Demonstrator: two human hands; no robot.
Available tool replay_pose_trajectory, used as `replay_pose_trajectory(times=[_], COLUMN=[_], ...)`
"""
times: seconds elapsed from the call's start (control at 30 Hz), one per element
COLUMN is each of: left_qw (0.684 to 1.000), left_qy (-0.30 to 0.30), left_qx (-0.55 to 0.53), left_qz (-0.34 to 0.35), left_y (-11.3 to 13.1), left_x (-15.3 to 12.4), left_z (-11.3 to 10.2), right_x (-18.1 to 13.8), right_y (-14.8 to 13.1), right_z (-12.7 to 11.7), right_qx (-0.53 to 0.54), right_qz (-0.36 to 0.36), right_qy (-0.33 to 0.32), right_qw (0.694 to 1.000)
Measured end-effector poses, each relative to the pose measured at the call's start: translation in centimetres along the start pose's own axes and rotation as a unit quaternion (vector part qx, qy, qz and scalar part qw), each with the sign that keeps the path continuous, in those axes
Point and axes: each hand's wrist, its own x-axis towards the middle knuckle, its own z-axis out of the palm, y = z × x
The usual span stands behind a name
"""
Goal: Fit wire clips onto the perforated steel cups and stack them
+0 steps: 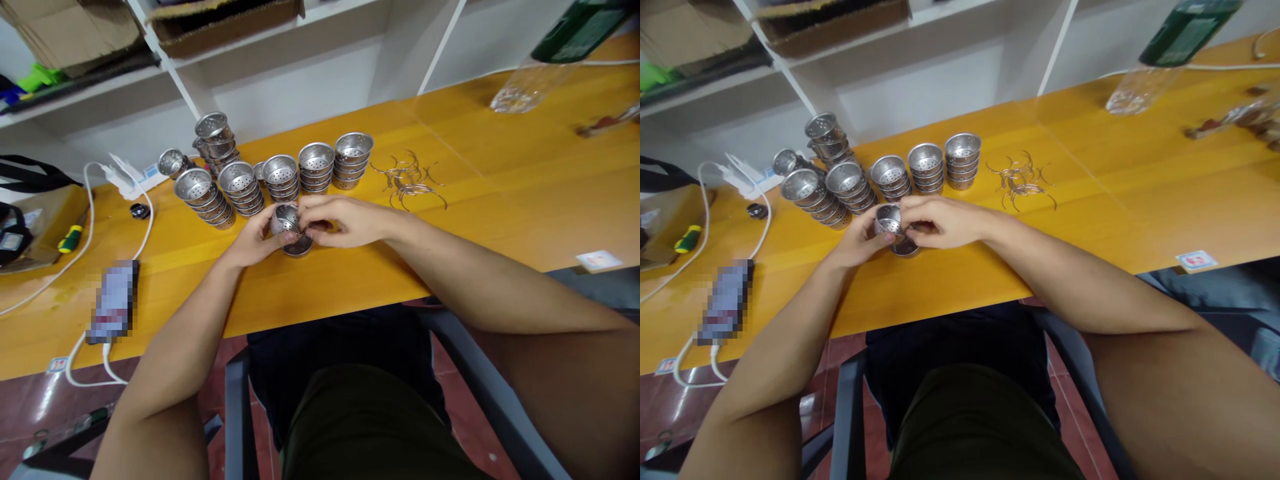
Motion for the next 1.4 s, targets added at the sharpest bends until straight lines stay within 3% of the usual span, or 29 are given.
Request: replay_pose_trajectory(times=[0.2, 0.6, 0.73, 0.87, 0.97, 1.07, 1.17, 1.23, 1.3, 1.4], left_qw=[0.999, 0.996, 0.995, 0.996, 0.996, 0.995, 0.994, 0.994, 0.994, 0.994], left_qy=[-0.018, -0.029, -0.041, -0.009, 0.027, 0.036, 0.04, 0.041, 0.045, 0.054], left_qx=[0.028, 0.065, 0.044, 0.042, 0.025, 0.002, 0.005, 0.016, 0.024, 0.011], left_qz=[0.022, 0.057, 0.077, 0.082, 0.081, 0.092, 0.1, 0.1, 0.097, 0.094], left_y=[0.2, -0.1, -0.9, -1.6, -2.1, -2.5, -2.8, -3.0, -3.2, -3.7], left_x=[-0.6, -0.5, -0.4, -0.2, -0.2, -0.1, -0.1, 0.0, 0.1, 0.2], left_z=[-0.4, -1.1, -0.6, -0.2, -0.1, 0.1, 0.3, 0.3, 0.2, 0.1], right_x=[-0.2, -0.1, 0.4, -0.1, -1.4, -3.2, -4.9, -5.8, -6.4, -6.3], right_y=[1.1, 1.6, 1.0, 0.1, 0.0, 0.8, 2.3, 3.2, 3.7, 3.0], right_z=[-0.4, 1.5, 1.6, -1.0, -4.2, -7.2, -9.0, -9.6, -10.0, -10.4], right_qx=[0.098, 0.055, 0.171, 0.268, 0.195, 0.029, -0.1, -0.144, -0.164, -0.174], right_qz=[0.023, 0.012, 0.033, 0.038, 0.087, 0.215, 0.351, 0.419, 0.45, 0.426], right_qy=[-0.011, 0.072, 0.118, 0.079, 0.056, -0.008, -0.114, -0.151, -0.161, -0.135], right_qw=[0.995, 0.996, 0.977, 0.959, 0.975, 0.976, 0.924, 0.884, 0.863, 0.877])
